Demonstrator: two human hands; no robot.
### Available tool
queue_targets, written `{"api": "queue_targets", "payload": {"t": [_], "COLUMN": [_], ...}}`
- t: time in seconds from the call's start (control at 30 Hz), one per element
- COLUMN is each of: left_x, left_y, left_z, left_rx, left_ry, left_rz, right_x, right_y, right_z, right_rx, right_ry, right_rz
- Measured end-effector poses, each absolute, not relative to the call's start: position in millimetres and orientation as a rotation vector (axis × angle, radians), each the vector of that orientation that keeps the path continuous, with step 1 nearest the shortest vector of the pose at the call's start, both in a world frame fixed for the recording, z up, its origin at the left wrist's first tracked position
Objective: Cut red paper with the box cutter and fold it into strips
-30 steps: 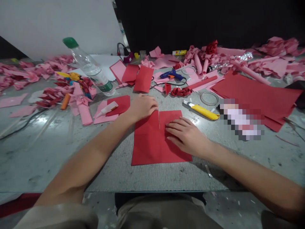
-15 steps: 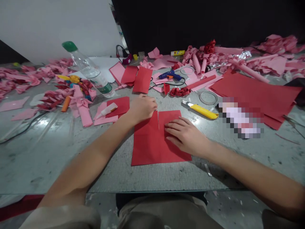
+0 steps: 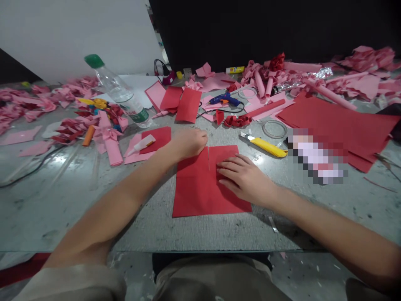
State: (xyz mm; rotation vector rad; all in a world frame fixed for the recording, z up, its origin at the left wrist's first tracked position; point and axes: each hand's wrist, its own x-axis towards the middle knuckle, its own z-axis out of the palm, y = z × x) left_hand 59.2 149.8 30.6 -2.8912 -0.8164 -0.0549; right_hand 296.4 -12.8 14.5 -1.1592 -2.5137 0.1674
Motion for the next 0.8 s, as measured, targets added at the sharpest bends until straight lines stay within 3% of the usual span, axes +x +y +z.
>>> {"api": "queue_targets", "payload": {"t": [0.57,0.8], "left_x": [92,90], "left_y": [122,132], "left_z": [55,45], "left_rx": [-2.837,-2.959], "left_ry": [-0.800,-0.887], "left_rz": [0.162,0.039], "right_x": [298,300], "right_y": [-11,-10], "right_z": [14,14], "right_rx": [-1.152,-1.154], "right_ry": [-2.524,-2.525], "right_rz": [0.201,0.192]}}
